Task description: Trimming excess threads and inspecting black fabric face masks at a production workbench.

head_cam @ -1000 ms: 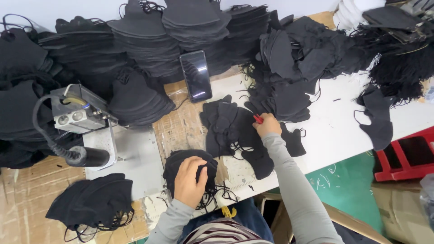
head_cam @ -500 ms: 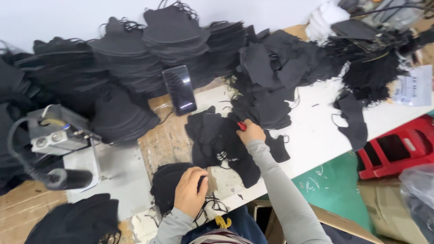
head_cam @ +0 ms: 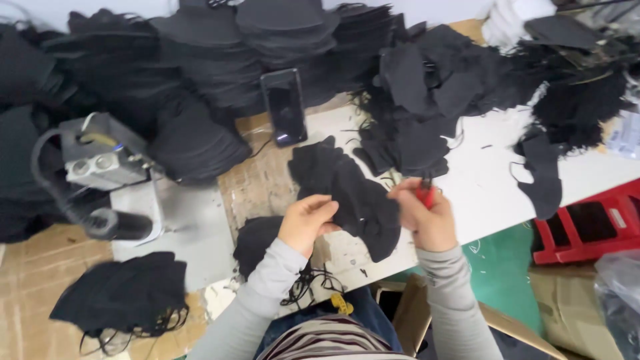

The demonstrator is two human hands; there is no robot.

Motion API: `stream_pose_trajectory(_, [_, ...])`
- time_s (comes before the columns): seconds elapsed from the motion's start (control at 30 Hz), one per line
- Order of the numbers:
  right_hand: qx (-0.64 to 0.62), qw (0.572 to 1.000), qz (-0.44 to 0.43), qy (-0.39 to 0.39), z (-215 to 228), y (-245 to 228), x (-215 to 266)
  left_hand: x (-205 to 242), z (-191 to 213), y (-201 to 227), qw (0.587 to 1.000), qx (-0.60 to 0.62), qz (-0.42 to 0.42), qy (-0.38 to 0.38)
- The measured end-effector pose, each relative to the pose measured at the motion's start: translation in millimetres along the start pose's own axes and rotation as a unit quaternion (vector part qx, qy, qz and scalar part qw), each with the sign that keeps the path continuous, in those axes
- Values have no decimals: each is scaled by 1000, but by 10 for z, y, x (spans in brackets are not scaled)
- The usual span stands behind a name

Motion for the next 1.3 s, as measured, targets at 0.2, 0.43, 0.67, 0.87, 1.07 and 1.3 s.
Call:
stream_pose_trajectory(0.2, [26,990,-137,35,-95,570,-126,241,-223,-53,982,120,77,-127])
stream_pose_trajectory(0.43, [-89,990,-92,53,-270,519,81,500,-387,237,986,127,23,-105])
stream_pose_trajectory(0.67, [-98,967,-175,-154,-59,948,387,410,-84,468,996,-46,-76,3])
stream_pose_trajectory(0.87, [-173,957,-172,-155,8,968,580,463,-211,478,999,-10,-51,-4])
stream_pose_trajectory(1.07, [-219,950,-188,-122,-88,979,630,494,-250,530,999,13,-45,-5])
stream_pose_trajectory(1.3, [60,991,36,110,-49,321,899,616,-269,777,963,-168,-211,-18])
Point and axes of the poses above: each hand's wrist, its own x-axis away from the middle knuckle, its own z-axis out of the back of the hand, y = z × x, the point moved 10 cm from there along -x, towards the middle knuckle, and after that the axes turned 11 degrees about -z, right-handed, at the moved point
